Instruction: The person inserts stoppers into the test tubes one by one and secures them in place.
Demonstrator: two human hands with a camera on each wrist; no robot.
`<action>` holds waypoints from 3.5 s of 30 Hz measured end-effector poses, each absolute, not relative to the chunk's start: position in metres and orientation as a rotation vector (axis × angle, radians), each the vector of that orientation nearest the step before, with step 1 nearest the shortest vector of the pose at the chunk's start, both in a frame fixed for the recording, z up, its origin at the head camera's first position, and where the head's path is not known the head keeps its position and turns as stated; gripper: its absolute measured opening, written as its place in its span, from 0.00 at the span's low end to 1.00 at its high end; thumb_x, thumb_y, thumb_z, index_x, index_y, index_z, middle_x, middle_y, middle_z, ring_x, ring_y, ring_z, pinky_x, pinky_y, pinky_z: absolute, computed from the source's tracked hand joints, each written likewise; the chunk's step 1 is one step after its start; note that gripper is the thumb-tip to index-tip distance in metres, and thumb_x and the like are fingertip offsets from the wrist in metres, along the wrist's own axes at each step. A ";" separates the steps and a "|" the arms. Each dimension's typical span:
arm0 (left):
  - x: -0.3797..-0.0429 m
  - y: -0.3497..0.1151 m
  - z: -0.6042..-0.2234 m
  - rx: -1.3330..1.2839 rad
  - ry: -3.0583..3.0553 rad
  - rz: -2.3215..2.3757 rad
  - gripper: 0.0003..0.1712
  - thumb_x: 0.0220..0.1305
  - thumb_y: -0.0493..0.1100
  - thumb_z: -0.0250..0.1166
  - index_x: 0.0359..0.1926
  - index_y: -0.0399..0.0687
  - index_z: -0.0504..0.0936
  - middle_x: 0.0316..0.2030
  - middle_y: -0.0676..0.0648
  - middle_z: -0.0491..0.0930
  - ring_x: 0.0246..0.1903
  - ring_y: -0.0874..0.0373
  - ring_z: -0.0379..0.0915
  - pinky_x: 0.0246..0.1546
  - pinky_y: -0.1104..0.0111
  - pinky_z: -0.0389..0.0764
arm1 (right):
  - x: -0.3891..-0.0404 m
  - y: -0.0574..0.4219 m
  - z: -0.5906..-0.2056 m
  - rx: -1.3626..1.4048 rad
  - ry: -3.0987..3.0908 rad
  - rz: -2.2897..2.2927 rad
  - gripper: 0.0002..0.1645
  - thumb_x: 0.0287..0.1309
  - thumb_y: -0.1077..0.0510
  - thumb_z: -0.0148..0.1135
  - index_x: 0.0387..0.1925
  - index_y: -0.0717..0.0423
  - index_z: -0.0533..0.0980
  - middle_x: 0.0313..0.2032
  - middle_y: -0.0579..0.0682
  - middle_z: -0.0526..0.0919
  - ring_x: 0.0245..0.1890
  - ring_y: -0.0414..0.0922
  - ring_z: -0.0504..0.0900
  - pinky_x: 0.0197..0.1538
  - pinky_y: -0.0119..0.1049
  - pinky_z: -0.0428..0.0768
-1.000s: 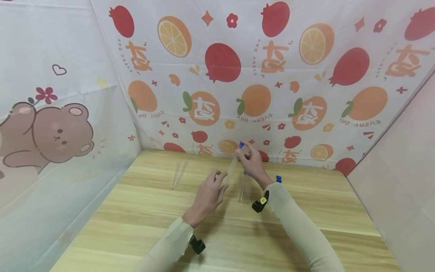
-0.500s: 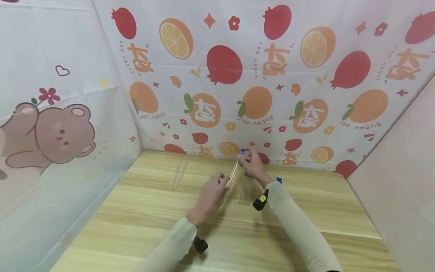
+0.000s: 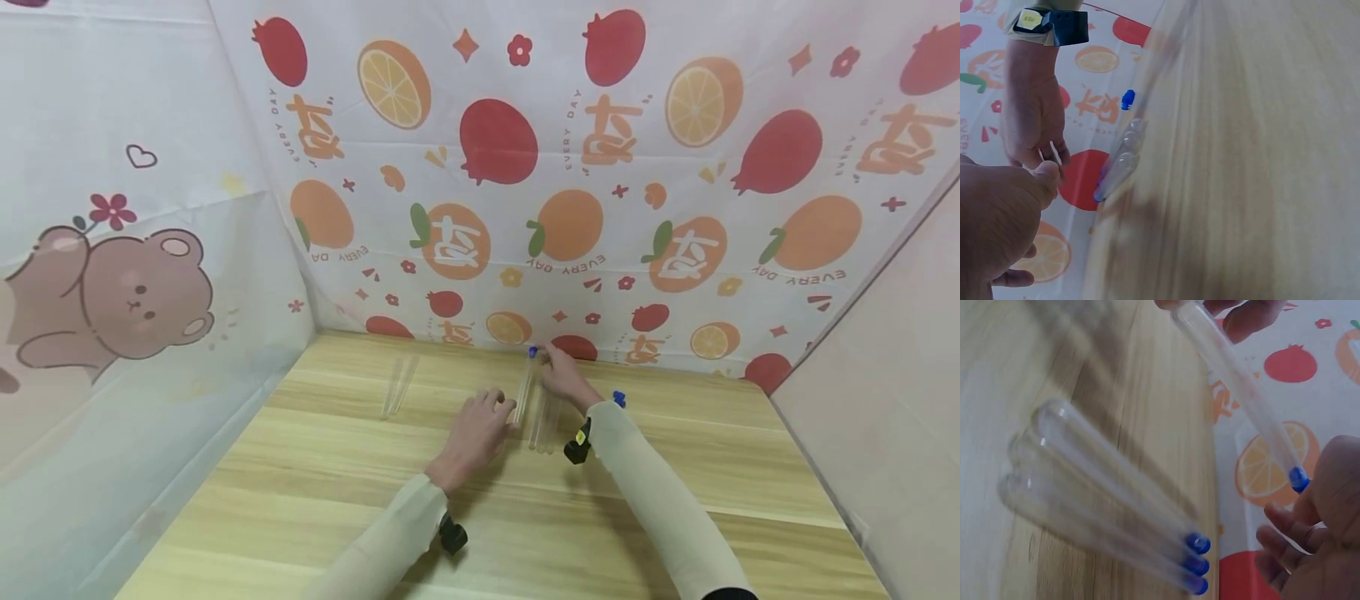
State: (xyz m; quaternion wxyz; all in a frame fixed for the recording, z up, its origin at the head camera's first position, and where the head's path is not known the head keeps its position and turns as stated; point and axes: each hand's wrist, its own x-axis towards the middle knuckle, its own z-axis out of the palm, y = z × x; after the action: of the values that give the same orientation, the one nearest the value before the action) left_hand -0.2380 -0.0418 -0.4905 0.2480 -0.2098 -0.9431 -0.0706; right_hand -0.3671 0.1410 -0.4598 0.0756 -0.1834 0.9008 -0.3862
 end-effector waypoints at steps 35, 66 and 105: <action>-0.240 -0.030 -0.512 -0.548 -2.809 -0.162 0.15 0.64 0.58 0.67 0.40 0.53 0.82 0.40 0.50 0.81 0.36 0.58 0.70 0.34 0.70 0.67 | -0.375 0.153 -0.497 -0.462 2.787 -0.638 0.40 0.59 0.67 0.56 0.73 0.44 0.66 0.76 0.63 0.60 0.75 0.70 0.53 0.70 0.72 0.55; -0.237 -0.049 -0.505 -0.631 -2.859 -0.296 0.21 0.65 0.58 0.67 0.47 0.47 0.82 0.43 0.47 0.82 0.44 0.53 0.76 0.49 0.58 0.81 | -0.378 0.185 -0.468 -0.533 2.747 -0.888 0.41 0.56 0.70 0.46 0.74 0.63 0.59 0.73 0.68 0.63 0.74 0.67 0.60 0.74 0.71 0.57; -0.215 -0.161 -0.488 -0.394 -2.699 -0.342 0.24 0.57 0.48 0.76 0.48 0.38 0.81 0.41 0.39 0.84 0.41 0.43 0.81 0.45 0.50 0.84 | -0.361 0.290 -0.472 -0.600 2.907 -0.834 0.23 0.61 0.68 0.57 0.57 0.72 0.75 0.57 0.72 0.79 0.58 0.69 0.77 0.60 0.64 0.78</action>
State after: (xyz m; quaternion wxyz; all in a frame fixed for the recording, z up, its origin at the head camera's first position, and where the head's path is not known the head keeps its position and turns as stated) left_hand -0.2153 -0.1608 -0.4881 0.1949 -0.1407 -0.9630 -0.1219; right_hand -0.3612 0.2903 -0.4722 0.0290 -0.1946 0.9425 -0.2702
